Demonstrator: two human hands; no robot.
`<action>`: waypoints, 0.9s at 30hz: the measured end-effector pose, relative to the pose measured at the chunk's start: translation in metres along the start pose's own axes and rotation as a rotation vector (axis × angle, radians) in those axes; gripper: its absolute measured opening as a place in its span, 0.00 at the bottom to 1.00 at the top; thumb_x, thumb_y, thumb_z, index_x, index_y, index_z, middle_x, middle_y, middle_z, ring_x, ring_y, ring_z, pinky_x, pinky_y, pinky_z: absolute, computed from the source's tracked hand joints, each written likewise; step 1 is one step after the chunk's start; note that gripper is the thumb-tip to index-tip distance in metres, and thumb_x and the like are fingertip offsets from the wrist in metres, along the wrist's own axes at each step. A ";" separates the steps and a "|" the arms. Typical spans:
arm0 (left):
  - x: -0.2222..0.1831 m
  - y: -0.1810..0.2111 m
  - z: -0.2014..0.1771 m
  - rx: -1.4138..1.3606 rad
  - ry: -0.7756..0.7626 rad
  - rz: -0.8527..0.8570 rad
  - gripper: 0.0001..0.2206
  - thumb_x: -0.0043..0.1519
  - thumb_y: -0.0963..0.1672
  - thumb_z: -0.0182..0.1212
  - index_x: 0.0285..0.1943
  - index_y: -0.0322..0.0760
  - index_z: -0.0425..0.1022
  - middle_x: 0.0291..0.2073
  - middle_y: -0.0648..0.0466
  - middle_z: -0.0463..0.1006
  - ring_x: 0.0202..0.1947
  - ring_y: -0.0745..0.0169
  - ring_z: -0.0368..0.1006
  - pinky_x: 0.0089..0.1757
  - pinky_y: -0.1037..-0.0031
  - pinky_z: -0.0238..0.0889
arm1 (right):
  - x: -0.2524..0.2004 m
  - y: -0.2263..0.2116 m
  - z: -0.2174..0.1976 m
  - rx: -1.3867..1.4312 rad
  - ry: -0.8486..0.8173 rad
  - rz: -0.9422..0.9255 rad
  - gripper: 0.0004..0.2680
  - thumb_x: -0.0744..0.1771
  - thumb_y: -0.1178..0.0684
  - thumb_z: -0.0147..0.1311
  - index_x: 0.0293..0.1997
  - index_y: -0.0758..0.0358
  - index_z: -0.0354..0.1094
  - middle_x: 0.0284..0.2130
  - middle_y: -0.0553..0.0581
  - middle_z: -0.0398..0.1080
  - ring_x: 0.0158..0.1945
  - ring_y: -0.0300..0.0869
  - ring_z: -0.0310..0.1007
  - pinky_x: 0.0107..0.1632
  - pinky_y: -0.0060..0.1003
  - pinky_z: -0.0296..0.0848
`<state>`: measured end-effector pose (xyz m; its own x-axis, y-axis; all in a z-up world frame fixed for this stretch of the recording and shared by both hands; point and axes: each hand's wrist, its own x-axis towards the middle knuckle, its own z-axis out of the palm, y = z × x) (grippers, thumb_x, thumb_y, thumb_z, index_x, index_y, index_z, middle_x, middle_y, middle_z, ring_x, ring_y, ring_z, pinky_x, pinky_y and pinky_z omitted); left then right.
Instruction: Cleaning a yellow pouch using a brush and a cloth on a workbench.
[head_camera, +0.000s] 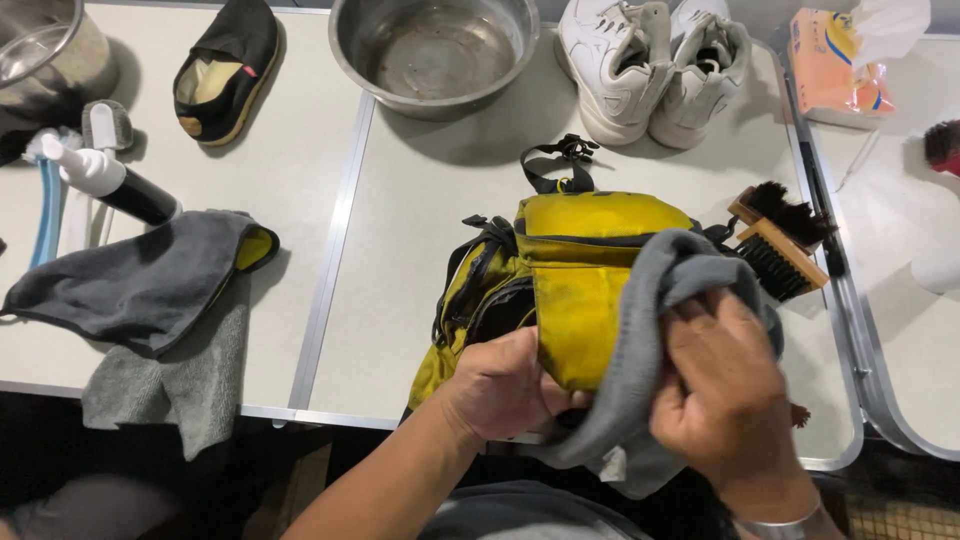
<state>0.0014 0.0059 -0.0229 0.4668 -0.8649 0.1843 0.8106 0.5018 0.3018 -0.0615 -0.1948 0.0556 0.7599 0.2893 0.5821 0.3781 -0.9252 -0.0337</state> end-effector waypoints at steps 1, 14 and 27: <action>0.001 0.003 0.006 -0.013 0.060 -0.029 0.34 0.66 0.48 0.61 0.79 0.30 0.55 0.71 0.41 0.65 0.70 0.45 0.63 0.69 0.54 0.56 | -0.004 0.007 -0.005 0.007 0.030 0.027 0.03 0.67 0.62 0.56 0.37 0.74 0.71 0.32 0.62 0.75 0.40 0.57 0.73 0.51 0.49 0.74; 0.002 -0.002 0.005 -0.031 0.211 -0.001 0.37 0.58 0.42 0.57 0.80 0.29 0.51 0.71 0.38 0.62 0.70 0.35 0.60 0.67 0.44 0.53 | -0.023 -0.003 -0.013 0.533 0.655 0.551 0.12 0.65 0.71 0.39 0.51 0.83 0.65 0.37 0.66 0.66 0.38 0.49 0.67 0.47 0.42 0.72; -0.016 -0.011 -0.044 -0.170 -0.102 0.025 0.25 0.65 0.50 0.54 0.67 0.30 0.71 0.63 0.42 0.75 0.64 0.45 0.72 0.65 0.57 0.63 | 0.045 -0.043 0.000 0.107 -0.176 -0.177 0.17 0.58 0.49 0.56 0.49 0.60 0.66 0.43 0.54 0.69 0.45 0.55 0.63 0.53 0.58 0.61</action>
<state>0.0005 0.0138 -0.0705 0.4562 -0.8427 0.2860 0.8513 0.5069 0.1356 -0.0441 -0.1420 0.0835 0.7540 0.4908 0.4365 0.5595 -0.8281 -0.0354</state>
